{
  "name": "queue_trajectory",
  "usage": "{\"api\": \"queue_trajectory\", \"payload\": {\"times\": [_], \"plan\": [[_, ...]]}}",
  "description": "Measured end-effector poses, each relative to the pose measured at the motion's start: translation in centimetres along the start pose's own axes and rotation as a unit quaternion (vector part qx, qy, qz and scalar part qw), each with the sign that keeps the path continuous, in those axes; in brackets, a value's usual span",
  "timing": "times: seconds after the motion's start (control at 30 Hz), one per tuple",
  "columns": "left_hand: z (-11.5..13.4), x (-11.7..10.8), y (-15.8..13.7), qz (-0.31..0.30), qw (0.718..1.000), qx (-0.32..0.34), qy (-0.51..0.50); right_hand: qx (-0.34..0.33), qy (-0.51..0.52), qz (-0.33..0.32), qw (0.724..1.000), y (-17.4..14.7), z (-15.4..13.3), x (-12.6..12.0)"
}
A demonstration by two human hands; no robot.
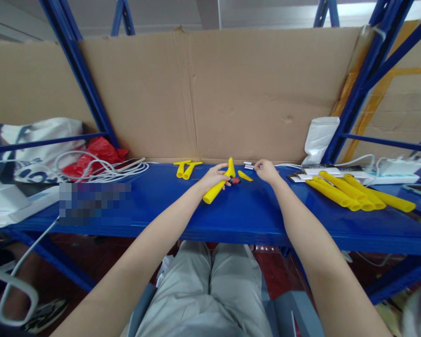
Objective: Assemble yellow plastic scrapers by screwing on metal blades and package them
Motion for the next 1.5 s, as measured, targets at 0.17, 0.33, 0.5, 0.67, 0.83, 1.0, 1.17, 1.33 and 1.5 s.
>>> {"api": "queue_trajectory", "payload": {"times": [0.17,0.33,0.5,0.67,0.83,1.0,1.17,1.33,1.5], "plan": [[-0.2,-0.1,0.0,-0.012,0.995,-0.023,-0.097,-0.061,0.146,-0.002,0.987,-0.6,-4.0,0.7],[-0.4,0.4,0.1,-0.051,0.992,-0.020,-0.110,-0.074,0.199,-0.015,0.977,-1.3,-5.5,1.0],[-0.5,1.0,0.4,-0.081,0.991,-0.010,-0.107,-0.079,0.210,-0.024,0.974,-1.4,-5.8,1.3],[-0.6,1.1,0.6,-0.089,0.991,-0.006,-0.101,-0.089,0.202,-0.019,0.975,-1.4,-6.1,1.3],[-0.7,1.2,0.7,-0.096,0.990,-0.004,-0.104,-0.082,0.205,-0.026,0.975,-1.5,-6.0,1.3],[-0.7,1.4,0.6,-0.103,0.988,-0.005,-0.114,-0.085,0.207,-0.033,0.974,-1.7,-6.3,1.2],[-0.4,1.4,0.3,-0.106,0.987,-0.007,-0.124,-0.086,0.199,-0.029,0.976,-1.7,-6.3,1.2],[0.0,1.5,0.0,-0.120,0.984,0.004,-0.134,-0.099,0.233,-0.006,0.967,-0.9,-5.5,1.4],[0.7,1.4,-0.1,-0.114,0.981,0.021,-0.153,-0.102,0.264,0.004,0.959,-0.4,-4.9,1.6]]}}
Point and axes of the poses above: each hand's wrist, its own y-axis towards the middle knuckle, its own x-axis out of the palm, z = x × y, the point moved 9 cm from there along y, towards the middle knuckle, and after that the axes turned 3 degrees about y, right-handed, at the moved point
